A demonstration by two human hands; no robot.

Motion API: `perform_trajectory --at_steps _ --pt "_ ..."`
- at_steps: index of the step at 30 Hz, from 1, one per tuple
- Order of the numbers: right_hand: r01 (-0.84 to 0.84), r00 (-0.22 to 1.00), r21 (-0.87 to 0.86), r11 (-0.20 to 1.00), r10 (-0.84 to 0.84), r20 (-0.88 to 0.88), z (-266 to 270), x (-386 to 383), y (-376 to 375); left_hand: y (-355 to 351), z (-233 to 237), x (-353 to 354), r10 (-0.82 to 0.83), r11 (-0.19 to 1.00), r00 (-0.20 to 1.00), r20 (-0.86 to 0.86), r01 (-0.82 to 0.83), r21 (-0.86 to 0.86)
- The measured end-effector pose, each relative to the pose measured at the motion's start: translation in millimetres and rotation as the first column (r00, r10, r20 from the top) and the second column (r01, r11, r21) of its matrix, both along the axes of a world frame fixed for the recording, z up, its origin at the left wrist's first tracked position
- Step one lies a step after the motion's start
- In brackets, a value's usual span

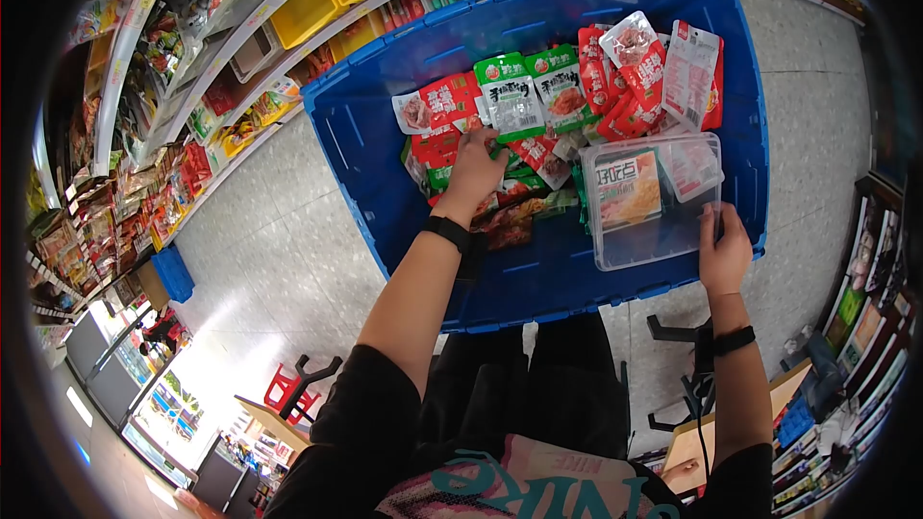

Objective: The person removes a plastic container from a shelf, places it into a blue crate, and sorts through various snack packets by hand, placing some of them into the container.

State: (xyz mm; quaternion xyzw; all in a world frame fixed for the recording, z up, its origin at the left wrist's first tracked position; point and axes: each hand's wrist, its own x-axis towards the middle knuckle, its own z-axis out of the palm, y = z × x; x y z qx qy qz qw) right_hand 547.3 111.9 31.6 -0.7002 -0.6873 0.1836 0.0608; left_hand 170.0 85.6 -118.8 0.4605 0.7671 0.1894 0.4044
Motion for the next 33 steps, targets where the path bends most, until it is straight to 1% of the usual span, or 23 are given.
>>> perform_trajectory --at_steps 3,5,15,18,20,24,26,27,29,30,32,33 --pt "0.004 1.0 -0.005 1.0 -0.004 0.007 1 -1 0 5 -1 0 0.014 0.999 1.0 -0.018 -0.014 -0.047" --pt "0.005 1.0 -0.01 1.0 -0.005 0.012 2 -1 0 6 -1 -1 0.072 0.991 0.993 0.096 -0.06 -0.118" --pt "0.016 1.0 -0.019 1.0 -0.015 0.013 0 0 0 6 0 0 0.077 0.991 0.993 0.084 -0.067 -0.115" --pt "0.009 1.0 -0.017 1.0 -0.008 0.023 1 -1 0 5 0 2 0.066 0.996 0.997 0.044 -0.063 -0.066" --pt "0.003 1.0 -0.016 1.0 -0.003 0.025 1 -1 0 6 4 3 0.117 0.989 0.973 0.197 -0.096 -0.112" --pt "0.012 1.0 -0.025 1.0 -0.011 0.014 -2 2 0 6 7 10 0.116 0.99 0.981 0.155 -0.102 -0.095" --pt "0.005 1.0 -0.02 1.0 -0.005 0.011 -1 1 0 6 5 13 0.07 0.995 0.996 0.047 -0.066 -0.079" --pt "0.006 1.0 -0.026 1.0 -0.006 0.015 0 1 0 6 4 13 0.071 0.995 0.996 0.048 -0.067 -0.079" --pt "0.006 1.0 -0.031 0.999 -0.006 0.017 1 0 1 6 1 14 0.007 1.0 1.0 0.0 -0.007 -0.005" --pt "0.0 1.0 -0.027 1.0 0.001 0.021 1 0 0 5 0 15 0.008 1.0 1.0 -0.002 -0.008 -0.004" --pt "-0.007 1.0 -0.02 1.0 0.007 0.022 1 -1 1 7 10 15 -0.137 0.991 0.987 0.081 0.135 0.023" --pt "0.001 1.0 -0.025 1.0 0.0 0.023 1 -1 0 10 14 14 -0.137 0.991 0.987 0.079 0.135 0.024"
